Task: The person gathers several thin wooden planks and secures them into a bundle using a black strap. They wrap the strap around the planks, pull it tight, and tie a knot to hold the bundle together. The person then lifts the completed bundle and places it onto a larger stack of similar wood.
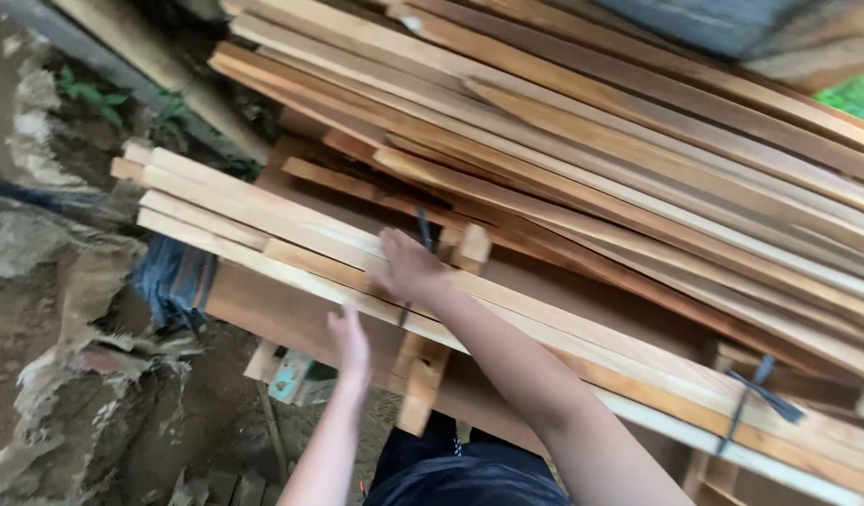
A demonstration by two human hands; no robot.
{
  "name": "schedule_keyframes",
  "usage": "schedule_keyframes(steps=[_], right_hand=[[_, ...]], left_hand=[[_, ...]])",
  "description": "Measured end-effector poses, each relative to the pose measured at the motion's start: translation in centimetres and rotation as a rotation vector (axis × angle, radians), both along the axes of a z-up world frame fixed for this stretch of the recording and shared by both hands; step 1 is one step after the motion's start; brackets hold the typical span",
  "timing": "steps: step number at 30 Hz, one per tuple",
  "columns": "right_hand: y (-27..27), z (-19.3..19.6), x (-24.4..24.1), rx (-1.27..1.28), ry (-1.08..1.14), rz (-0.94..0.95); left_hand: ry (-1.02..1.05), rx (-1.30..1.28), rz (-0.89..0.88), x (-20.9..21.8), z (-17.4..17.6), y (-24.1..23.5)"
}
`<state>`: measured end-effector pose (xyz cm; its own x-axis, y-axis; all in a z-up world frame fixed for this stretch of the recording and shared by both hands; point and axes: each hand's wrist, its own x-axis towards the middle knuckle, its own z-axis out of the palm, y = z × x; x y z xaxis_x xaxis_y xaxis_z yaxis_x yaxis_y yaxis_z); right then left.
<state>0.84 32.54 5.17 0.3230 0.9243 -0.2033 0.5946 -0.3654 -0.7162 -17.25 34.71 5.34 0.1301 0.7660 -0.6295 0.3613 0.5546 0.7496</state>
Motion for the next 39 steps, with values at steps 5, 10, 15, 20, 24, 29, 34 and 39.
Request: schedule_keyframes(steps=[5,10,15,20,24,29,34,39], right_hand=[[5.8,-1.3,1.0,-0.548,0.022,-0.018],[8.9,-0.3,3.0,-0.685,0.265,-0.031],[9.8,-4.5,3.2,-0.738,0.416,0.009],[10.1,-5.2,3.7,-0.755,0.491,0.011],[10.3,-2.9,3.3,-0.739,0.53,-0.004],[9.2,-6.2,4.2,-0.661,0.361,-0.025],[3.9,0.2,0.3,-0.196,0.048,-0.053],[-7.6,-0.6,-1.3,0.413,-0.256,-0.128]], left_hand=[[-0.04,-0.069,0.302,4.6,-2.0,2.5],[-0.242,-0.203,0.511,4.7,-4.4,1.9],[-0.327,-0.315,0.643,7.2,2.7,3.8],[-0.283,-0.353,0.665,7.1,2.7,4.1],[-0.246,-0.326,0.653,6.5,2.4,4.2],[-0.132,-0.217,0.472,4.8,-4.9,3.7],[-0.067,-0.297,0.213,2.0,-4.9,4.0],[-0.018,-0.288,0.048,-1.2,-2.2,3.3]])
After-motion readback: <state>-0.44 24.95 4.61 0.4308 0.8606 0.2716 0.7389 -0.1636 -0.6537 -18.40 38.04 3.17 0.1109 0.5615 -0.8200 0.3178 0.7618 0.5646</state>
